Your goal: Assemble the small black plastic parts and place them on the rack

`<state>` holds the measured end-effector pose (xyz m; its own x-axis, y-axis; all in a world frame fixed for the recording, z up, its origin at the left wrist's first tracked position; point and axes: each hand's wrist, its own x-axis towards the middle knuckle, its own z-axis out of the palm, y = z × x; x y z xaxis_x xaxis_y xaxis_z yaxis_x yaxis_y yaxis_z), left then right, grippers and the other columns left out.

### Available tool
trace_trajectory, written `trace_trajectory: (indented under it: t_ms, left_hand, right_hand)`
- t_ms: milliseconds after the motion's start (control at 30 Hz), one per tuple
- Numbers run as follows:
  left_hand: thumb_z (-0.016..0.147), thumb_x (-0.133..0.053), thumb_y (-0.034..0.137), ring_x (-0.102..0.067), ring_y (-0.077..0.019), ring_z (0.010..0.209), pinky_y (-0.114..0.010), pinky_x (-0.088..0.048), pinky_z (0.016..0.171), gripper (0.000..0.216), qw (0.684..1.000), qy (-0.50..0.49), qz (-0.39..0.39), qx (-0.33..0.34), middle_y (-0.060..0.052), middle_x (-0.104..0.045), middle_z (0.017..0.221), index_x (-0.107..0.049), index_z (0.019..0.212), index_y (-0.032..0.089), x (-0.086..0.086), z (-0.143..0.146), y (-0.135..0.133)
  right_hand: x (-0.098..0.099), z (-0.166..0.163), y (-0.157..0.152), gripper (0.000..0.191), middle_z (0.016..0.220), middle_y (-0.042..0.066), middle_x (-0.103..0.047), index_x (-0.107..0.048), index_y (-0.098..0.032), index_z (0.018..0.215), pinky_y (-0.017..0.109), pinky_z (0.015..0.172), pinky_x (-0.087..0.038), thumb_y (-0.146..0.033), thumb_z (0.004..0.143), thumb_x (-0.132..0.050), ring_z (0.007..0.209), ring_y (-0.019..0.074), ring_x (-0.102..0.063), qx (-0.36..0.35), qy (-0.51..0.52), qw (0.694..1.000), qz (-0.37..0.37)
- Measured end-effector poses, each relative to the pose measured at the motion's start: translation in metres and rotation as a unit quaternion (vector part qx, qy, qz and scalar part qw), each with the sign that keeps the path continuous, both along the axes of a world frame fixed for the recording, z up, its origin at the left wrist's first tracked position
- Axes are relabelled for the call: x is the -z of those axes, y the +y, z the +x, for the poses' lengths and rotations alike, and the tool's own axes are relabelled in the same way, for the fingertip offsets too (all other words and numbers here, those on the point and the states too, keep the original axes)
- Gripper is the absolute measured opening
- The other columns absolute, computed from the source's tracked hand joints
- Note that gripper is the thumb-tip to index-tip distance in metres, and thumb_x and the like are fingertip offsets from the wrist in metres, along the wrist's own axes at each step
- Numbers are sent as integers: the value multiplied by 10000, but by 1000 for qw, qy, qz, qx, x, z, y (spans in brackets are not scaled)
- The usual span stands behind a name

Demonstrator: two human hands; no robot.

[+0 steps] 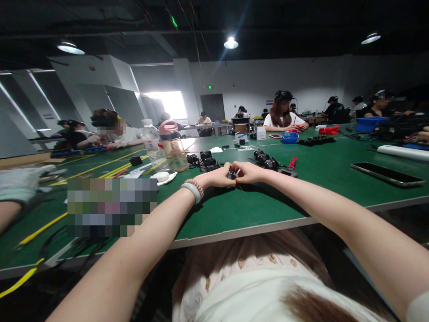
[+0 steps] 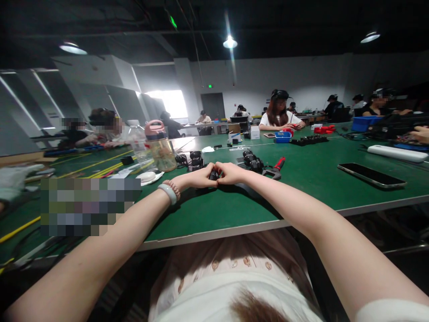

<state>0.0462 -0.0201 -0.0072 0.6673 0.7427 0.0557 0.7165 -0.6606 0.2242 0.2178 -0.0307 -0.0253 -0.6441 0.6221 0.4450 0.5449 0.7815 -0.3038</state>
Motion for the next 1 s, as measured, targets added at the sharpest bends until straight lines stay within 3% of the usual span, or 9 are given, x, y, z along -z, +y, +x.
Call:
trace_trajectory:
  t_ms: [1000]
  left_hand:
    - [590, -528, 411, -510, -195, 871, -260, -397, 709, 607, 1000, 8, 13, 5, -91, -514, 1018, -323, 1079, 114, -4, -1, -4]
  right_hand:
    - [2, -4, 4, 332, 761, 13, -549, -418, -157, 891, 217, 552, -361, -270, 603, -534, 657, 135, -517, 10, -14, 999, 36]
